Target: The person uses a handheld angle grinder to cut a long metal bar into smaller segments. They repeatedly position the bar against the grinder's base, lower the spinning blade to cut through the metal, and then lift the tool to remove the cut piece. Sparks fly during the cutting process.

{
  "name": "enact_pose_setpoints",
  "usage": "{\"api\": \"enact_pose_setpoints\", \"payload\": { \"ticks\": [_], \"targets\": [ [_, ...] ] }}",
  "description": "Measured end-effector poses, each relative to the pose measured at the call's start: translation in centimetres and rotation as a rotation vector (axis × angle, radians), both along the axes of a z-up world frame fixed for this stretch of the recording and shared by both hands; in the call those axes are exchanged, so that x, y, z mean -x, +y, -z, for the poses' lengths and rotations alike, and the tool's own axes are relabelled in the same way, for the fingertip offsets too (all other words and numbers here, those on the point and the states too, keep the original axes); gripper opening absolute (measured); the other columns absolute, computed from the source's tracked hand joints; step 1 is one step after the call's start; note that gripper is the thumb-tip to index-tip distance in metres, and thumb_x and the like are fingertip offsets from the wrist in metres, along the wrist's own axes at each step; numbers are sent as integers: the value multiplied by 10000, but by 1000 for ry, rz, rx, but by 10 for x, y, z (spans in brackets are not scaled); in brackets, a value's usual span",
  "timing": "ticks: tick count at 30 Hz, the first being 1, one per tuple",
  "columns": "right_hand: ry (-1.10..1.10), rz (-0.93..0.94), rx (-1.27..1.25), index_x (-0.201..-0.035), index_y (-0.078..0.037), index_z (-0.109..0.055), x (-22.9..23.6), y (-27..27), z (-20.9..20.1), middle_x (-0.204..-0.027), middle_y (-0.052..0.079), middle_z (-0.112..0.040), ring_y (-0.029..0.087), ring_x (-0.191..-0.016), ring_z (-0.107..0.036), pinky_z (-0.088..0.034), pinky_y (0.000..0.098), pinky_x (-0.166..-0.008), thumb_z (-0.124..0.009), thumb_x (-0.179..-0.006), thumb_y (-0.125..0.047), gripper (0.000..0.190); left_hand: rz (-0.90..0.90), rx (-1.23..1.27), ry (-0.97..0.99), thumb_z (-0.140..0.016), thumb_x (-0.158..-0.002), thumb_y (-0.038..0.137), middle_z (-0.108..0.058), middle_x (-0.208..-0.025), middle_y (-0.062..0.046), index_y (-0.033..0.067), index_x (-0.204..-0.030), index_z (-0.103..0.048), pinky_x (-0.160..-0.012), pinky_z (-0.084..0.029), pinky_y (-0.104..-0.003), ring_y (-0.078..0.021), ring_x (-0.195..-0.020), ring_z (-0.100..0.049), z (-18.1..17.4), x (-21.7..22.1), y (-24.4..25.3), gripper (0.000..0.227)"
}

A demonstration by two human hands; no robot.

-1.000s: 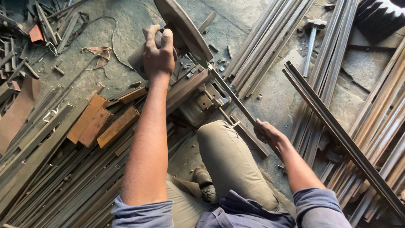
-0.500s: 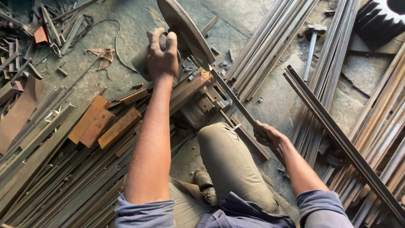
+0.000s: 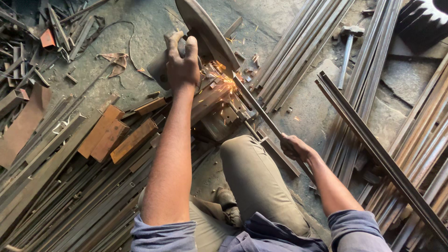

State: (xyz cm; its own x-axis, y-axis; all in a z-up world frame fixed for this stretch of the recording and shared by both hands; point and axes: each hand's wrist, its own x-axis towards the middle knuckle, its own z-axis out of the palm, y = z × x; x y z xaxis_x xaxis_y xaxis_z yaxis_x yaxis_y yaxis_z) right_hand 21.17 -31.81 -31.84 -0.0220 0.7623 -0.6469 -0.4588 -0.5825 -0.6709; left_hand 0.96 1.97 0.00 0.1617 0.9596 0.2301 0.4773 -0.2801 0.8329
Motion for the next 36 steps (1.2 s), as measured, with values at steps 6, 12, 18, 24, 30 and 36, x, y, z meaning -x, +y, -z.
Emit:
{"api": "enact_pose_setpoints", "payload": {
  "ticks": [6,12,18,24,30,36],
  "targets": [
    [-159,31,-6,-694,-111,-553,8,4,0,-505,-24,-430,94,-382,-374,-281,287,-351,-581,-999,-492,489,-1,-22,-16,-539,-929,604,-675,-1359,-187,179,-1400,-576,-1048,-491,-454,-384,-1254,-644,3,1,1,635],
    [-521,6,100,-879,-105,-666,28,14,5,-605,-34,-525,73,-485,-445,-344,285,-418,-705,-915,-486,384,28,-24,25,-550,-931,592,-674,-1333,-200,175,-1374,-595,-1037,-486,-442,-391,-1248,-632,4,6,7,610],
    [-773,69,160,-1093,-59,-726,31,8,31,-733,56,-676,161,-626,-634,-503,357,-588,-726,-890,-485,472,37,-4,63,-524,-921,584,-702,-1309,-172,184,-1361,-590,-1027,-492,-428,-369,-1224,-660,0,7,7,598],
    [-1271,408,40,-1112,-80,-733,48,-63,40,-1032,124,-724,264,-931,-704,-536,386,-833,-753,-878,-361,367,61,10,73,-515,-922,613,-647,-1366,-172,182,-1387,-567,-1027,-456,-419,-382,-1249,-610,-5,10,7,636],
    [-543,1011,262,-949,-46,-715,71,-171,27,-861,136,-685,374,-829,-643,-479,458,-723,-590,-1098,-482,477,73,46,79,-509,-916,620,-650,-1354,-176,175,-1412,-556,-1046,-461,-419,-374,-1256,-616,-7,12,6,667],
    [359,1275,549,-1119,-112,-659,97,-215,23,-1005,161,-728,322,-897,-686,-522,462,-722,-204,-966,-837,869,82,-12,80,-518,-914,643,-609,-1431,-178,166,-1409,-564,-1059,-439,-426,-385,-1299,-578,-4,13,0,689]
  ]
}}
